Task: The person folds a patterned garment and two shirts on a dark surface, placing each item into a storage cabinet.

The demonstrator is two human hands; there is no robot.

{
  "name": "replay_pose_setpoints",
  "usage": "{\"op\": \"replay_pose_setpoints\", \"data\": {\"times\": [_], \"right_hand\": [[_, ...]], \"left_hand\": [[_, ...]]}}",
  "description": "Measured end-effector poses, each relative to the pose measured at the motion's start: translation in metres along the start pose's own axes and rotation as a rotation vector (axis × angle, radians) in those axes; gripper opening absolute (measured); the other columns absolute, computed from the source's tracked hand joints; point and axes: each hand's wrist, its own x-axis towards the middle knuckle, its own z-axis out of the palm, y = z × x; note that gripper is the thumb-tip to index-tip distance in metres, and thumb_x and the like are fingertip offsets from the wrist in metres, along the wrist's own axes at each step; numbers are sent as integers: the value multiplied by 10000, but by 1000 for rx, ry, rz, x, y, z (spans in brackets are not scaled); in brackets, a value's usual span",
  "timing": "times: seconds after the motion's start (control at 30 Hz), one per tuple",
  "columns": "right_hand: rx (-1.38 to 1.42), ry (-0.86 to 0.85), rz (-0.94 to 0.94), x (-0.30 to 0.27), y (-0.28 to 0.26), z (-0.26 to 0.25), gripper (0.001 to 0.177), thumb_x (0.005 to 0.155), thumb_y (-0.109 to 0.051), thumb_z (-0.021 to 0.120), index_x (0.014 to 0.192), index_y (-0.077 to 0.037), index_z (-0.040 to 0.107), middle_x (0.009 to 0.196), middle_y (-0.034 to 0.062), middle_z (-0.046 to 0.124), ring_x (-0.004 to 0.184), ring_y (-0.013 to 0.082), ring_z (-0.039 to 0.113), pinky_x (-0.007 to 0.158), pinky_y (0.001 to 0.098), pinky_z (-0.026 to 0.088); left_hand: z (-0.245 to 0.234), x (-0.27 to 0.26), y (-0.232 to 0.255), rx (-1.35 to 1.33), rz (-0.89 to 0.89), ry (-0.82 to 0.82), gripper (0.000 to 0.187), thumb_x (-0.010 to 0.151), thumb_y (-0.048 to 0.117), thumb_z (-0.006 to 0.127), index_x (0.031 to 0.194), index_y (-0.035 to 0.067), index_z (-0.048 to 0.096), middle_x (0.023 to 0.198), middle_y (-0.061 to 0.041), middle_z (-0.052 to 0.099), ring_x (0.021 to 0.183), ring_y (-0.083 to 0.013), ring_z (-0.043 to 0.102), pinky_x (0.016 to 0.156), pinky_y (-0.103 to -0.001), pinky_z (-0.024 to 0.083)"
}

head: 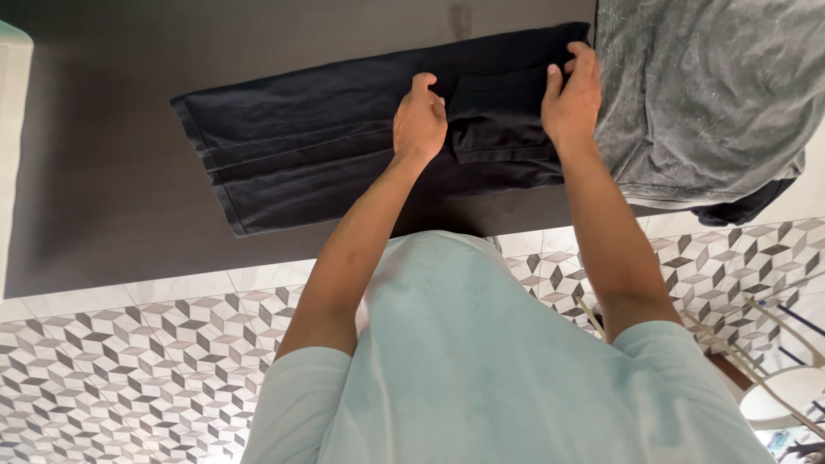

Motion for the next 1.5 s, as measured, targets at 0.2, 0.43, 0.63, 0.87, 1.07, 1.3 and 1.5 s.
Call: {"op": "replay_pose_setpoints", "data": {"times": [0.2, 0.43, 0.63, 0.87, 1.07, 1.3, 1.5], "right_hand": [[-320, -89, -342, -46, -20, 8, 544, 1118, -289, 649, 1601, -149, 440, 1724, 163, 238, 1586, 424, 188, 1257, 690, 131], [-400, -506, -254, -90, -42, 39, 734, 999, -494, 645, 1623, -232, 361, 1715, 162, 51, 1547, 444, -12, 1093, 827, -18], [-267, -326, -311, -117, -54, 35, 620, 1049, -356, 661, 1592, -158, 436, 1702, 190, 155, 1564, 445, 79, 1180, 767, 35], [-54, -284, -614, -174, -112, 58, 461, 939, -169, 744, 1374, -124, 599, 1541, 150, 437, 1428, 389, 383, 1174, 603, 275], [58, -505, -713, -206, -193, 101, 356, 905, -143, 737, 1255, -127, 673, 1349, 80, 579, 1197, 290, 547, 1020, 451, 433], [-40, -706, -767, -223, -303, 179, 352, 942, -211, 699, 1282, -133, 652, 1264, 71, 588, 1120, 262, 557, 967, 431, 456], [-158, -822, -739, -236, -371, 230, 467, 903, -241, 700, 1357, -177, 609, 1207, 117, 567, 1080, 284, 551, 885, 442, 459]], "left_hand": [[-14, -39, -11, 145, 394, 139, 339, 917, 53, 702, 1235, 111, 596, 1266, -83, 622, 1187, -310, 574, 999, -442, 484], [-79, -117, -86, 260, 375, 374, 354, 886, 11, 717, 1220, 72, 617, 1280, -124, 616, 1227, -363, 535, 1064, -486, 418], [-127, -198, -178, 273, 24, 613, 334, 910, 7, 702, 1231, 71, 637, 1323, -120, 617, 1263, -342, 514, 1101, -478, 413], [-175, -231, -233, 106, -254, 707, 394, 954, 54, 692, 1328, 82, 570, 1369, -136, 551, 1296, -369, 480, 1087, -492, 422], [-246, -171, -234, 129, -252, 600, 520, 956, 106, 709, 1425, 79, 487, 1449, -168, 487, 1368, -402, 430, 1140, -485, 377], [-308, -79, -208, 264, -194, 286, 692, 948, 137, 705, 1536, 119, 341, 1539, -156, 372, 1397, -362, 417, 1139, -459, 409], [-324, -34, -198, 343, -214, 78, 687, 951, 167, 679, 1534, 168, 315, 1452, -107, 402, 1343, -298, 464, 1070, -446, 461]]}}
